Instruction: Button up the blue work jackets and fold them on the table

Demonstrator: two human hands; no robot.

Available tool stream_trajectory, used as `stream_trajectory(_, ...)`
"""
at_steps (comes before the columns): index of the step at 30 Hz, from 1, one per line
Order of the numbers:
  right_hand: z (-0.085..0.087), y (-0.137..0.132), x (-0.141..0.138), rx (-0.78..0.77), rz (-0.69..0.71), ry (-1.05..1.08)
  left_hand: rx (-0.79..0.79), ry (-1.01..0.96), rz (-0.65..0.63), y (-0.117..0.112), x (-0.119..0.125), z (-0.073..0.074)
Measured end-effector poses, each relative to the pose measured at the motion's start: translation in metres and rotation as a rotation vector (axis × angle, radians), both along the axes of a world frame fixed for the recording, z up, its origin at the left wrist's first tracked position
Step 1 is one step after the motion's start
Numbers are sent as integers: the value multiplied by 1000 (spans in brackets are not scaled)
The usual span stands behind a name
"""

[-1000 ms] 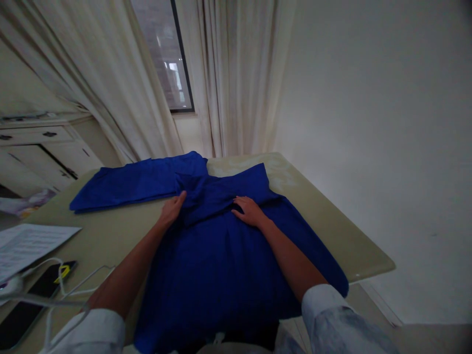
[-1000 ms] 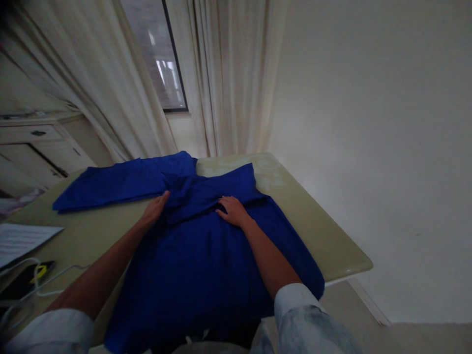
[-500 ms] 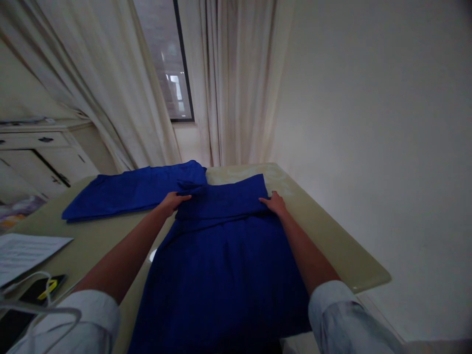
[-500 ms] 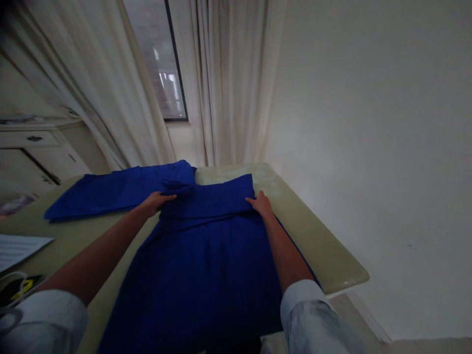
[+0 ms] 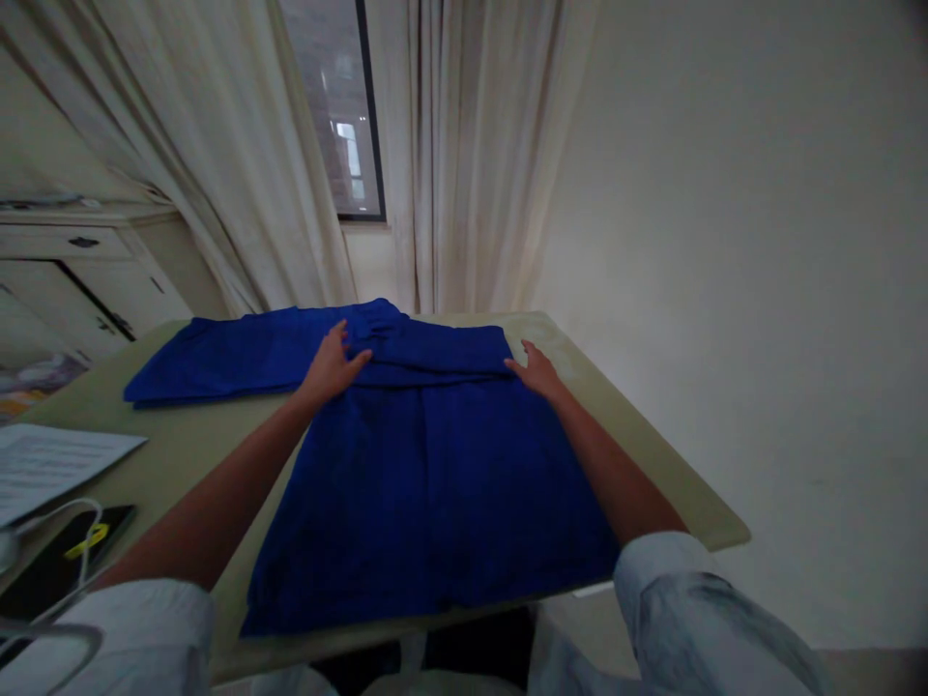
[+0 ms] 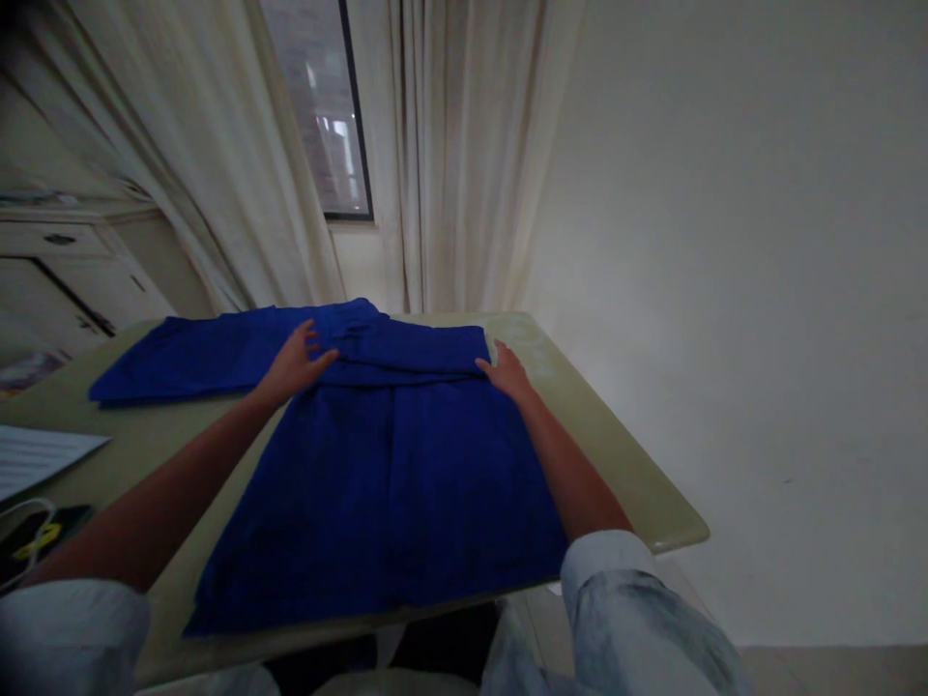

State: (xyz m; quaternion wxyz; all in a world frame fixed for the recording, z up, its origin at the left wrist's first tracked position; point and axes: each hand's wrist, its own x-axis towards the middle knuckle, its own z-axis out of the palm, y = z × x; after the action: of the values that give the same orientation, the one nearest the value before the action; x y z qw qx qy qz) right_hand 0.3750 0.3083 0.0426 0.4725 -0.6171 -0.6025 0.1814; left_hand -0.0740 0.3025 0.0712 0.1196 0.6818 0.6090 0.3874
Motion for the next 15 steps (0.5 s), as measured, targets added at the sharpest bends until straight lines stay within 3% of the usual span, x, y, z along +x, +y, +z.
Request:
stream_trajectory(3,-24,-69,32,-106,18,-132,-90,255,-99,-100,-6,-52)
stream_trajectory(5,-38,-125,53,-231,-24,-191,-150,316,-16,-166,-18,-82)
stream_trajectory(7,-49,-181,69,-321,-36,-222,-181,313,63,-223,-30,-101)
stream_trajectory(9,-56,-229,77,-326,-112,-232,-188,288,130,-265,-36,-106)
stream_trajectory(11,-57,-264,77,-332,-210,-241,-195,239,194,-292,-36,-101)
stream_trajectory(15,-48,-297,66,-424,-211,-148,-288,-69,208,-311,-26,-79)
